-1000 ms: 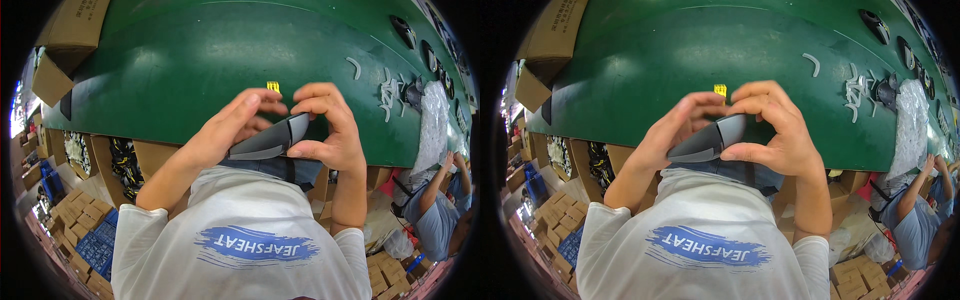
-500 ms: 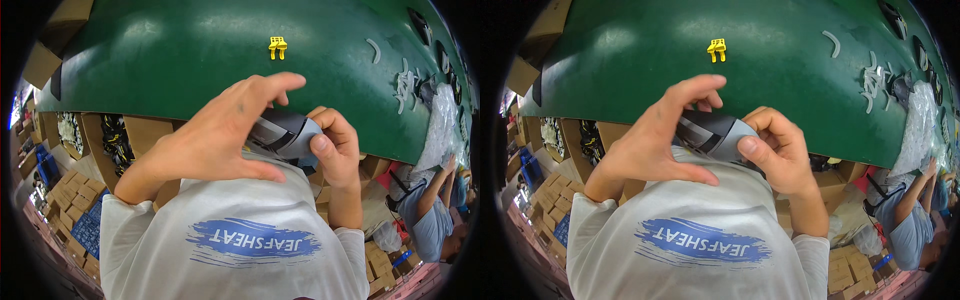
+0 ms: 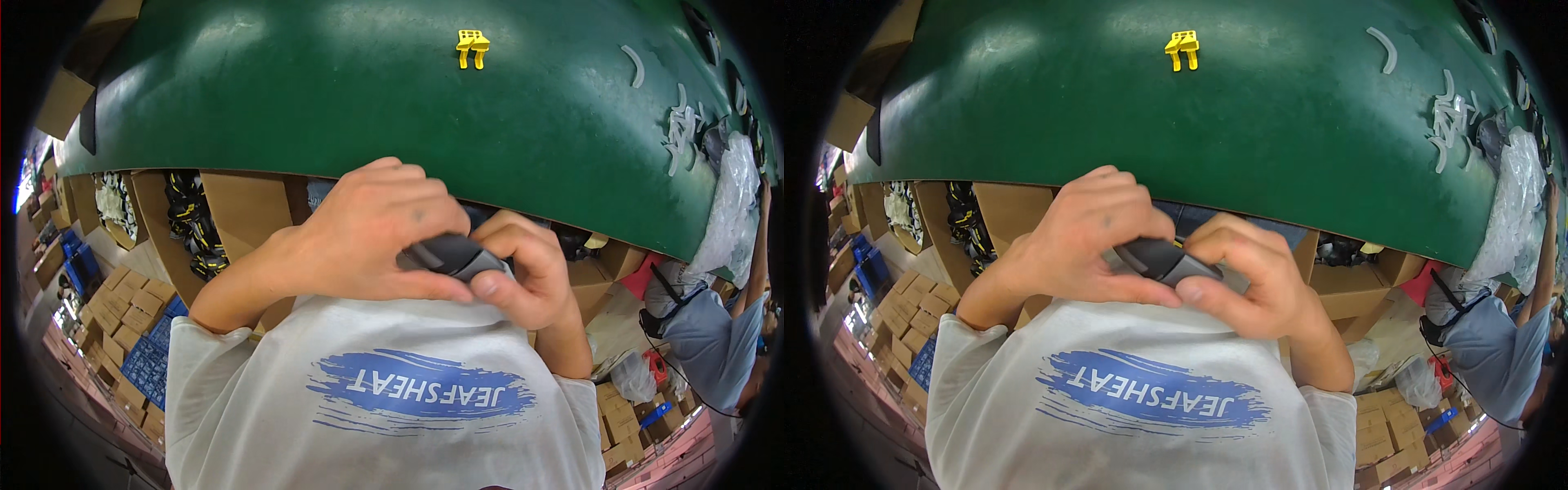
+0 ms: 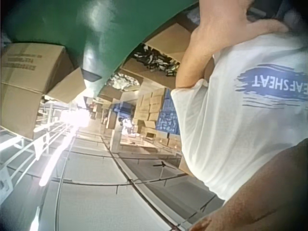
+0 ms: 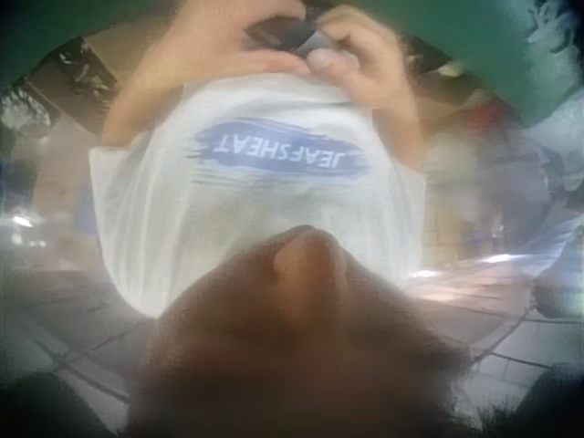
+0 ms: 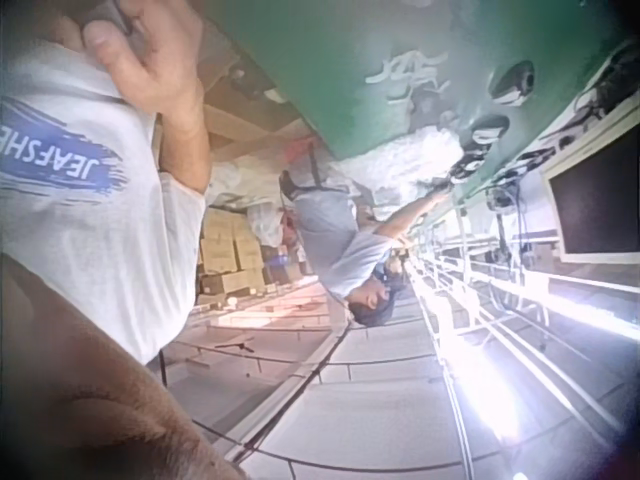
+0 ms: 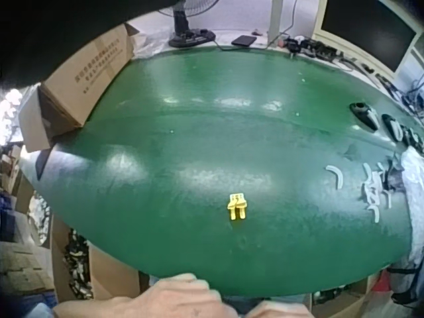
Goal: The person assembles computer mice by hand, fitting internal components and plastic parts into mouse shells on a production line.
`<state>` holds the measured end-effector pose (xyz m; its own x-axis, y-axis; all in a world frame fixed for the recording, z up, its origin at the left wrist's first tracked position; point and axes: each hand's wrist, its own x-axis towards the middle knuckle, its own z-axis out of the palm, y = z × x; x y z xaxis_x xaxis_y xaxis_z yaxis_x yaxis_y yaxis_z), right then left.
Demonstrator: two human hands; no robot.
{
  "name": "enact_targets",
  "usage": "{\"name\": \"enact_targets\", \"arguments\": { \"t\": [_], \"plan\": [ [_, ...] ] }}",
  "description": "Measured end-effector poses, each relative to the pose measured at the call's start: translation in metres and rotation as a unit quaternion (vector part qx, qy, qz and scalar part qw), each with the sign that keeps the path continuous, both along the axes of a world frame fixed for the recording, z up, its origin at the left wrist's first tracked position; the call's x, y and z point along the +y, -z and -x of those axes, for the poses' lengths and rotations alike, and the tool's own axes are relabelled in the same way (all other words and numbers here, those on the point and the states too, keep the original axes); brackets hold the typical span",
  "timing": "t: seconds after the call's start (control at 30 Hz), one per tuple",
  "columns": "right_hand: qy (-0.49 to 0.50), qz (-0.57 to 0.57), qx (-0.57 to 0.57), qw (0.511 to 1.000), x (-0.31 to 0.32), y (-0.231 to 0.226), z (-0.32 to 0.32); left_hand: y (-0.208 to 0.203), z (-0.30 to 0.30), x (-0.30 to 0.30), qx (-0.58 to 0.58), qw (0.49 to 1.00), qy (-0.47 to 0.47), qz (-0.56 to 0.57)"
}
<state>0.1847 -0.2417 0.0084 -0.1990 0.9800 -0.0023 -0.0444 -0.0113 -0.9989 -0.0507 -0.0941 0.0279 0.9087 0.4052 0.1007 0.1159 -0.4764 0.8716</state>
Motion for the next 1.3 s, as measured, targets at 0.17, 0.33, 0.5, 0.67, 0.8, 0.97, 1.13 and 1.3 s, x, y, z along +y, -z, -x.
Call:
{"name": "enact_targets", "arguments": {
  "t": [0.17,0.33,0.5,0.67,0.8,0.97,1.13,1.3],
  "plan": [
    [-0.054,0.034,0.012,0.998,-0.016,0.002,0.020,0.007,0.030,-0.030,-0.010,0.999,0.040,-0.002],
    [-0.056,0.032,-0.051,0.997,-0.034,-0.001,0.033,0.014,0.044,-0.047,-0.052,0.995,0.083,0.000],
    [-0.039,0.001,-0.120,0.992,-0.032,-0.007,0.028,0.006,0.035,-0.051,-0.001,0.997,0.060,-0.043],
    [-0.031,-0.014,-0.120,0.992,-0.036,-0.014,0.031,0.007,0.039,-0.059,-0.045,0.994,0.048,-0.086],
    [-0.036,0.072,0.004,0.997,-0.041,-0.001,0.028,-0.006,0.041,-0.057,0.019,0.995,0.080,-0.062],
    [0.018,0.300,0.137,0.944,-0.037,-0.006,0.014,-0.002,0.022,-0.034,0.038,0.997,0.035,-0.049],
    [0.103,0.296,0.362,0.878,-0.023,-0.029,0.011,0.001,0.017,-0.018,-0.079,0.974,-0.050,-0.208],
    [0.149,0.038,0.026,0.988,0.028,-0.033,-0.018,0.003,-0.006,0.017,-0.116,0.947,-0.083,-0.287]
  ]
}}
